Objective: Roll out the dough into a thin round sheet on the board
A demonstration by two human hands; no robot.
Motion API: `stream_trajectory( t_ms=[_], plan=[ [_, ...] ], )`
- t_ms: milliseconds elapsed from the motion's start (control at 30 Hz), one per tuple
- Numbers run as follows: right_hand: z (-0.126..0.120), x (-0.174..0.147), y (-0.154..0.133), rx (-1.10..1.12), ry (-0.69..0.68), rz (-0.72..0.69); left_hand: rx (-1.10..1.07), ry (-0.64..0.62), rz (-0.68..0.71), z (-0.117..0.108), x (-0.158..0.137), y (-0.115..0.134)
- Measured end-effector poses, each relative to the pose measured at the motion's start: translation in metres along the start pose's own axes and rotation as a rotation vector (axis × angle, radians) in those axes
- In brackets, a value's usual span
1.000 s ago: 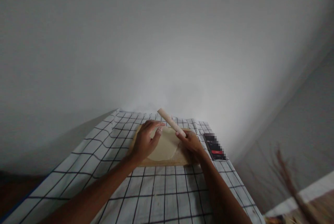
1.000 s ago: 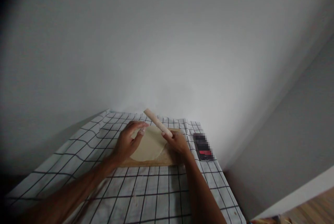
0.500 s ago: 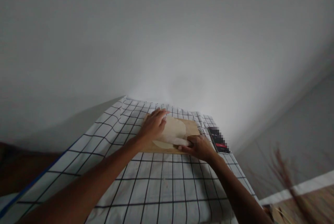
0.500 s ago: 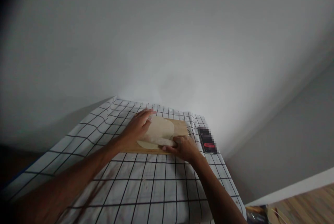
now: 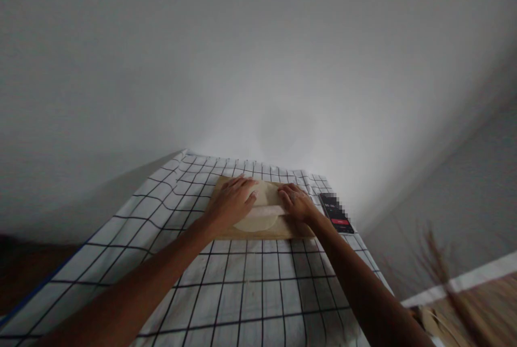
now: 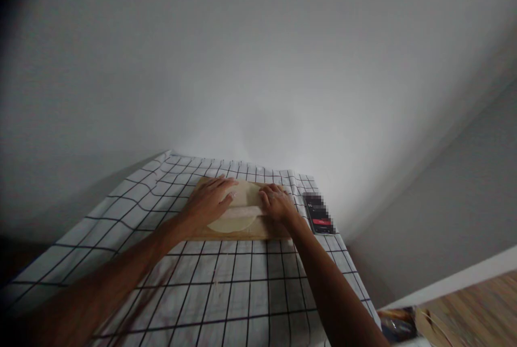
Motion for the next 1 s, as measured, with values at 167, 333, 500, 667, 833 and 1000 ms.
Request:
stream_trajectory(
  t_ms=[167, 333, 500, 667, 833, 1000],
  plan=[
    [0.009, 0.024, 0.014, -0.009, -0.036, -0.049, -0.002, 0.002, -0.045, 0.003, 0.001, -0.007],
    [0.009, -0.001, 0.003, -0.023, 0.011, -0.046, 0.043, -0.062, -0.049, 0.012, -0.001, -0.010],
    [0.007, -0.043, -0.019, -0.015, 0.041, 0.067, 0.025, -0.084, -0.005, 0.017, -0.008, -0.004],
    [0.004, -0.051, -0.027, -0.032, 0.073, 0.098, 0.099, -0.090, -0.030, 0.016, -0.010, 0.001],
    [0.002, -0.002, -0.001, -0.087, 0.011, 0.070, 0.105, -0.053, -0.017, 0.004, -0.007, 0.007],
    [0.014, 0.049, 0.022, -0.090, -0.163, 0.007, 0.117, 0.006, -0.110, 0.004, -0.005, -0.004]
  ],
)
Point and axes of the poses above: each hand's wrist, its own x-axis towards the middle knuckle, its own z-axis out of the palm, y = z × x, the point moved 4 cm from there along x, towards the middle knuckle, and after that the axes turned 7 degrees about -y, right-handed, at the moved point
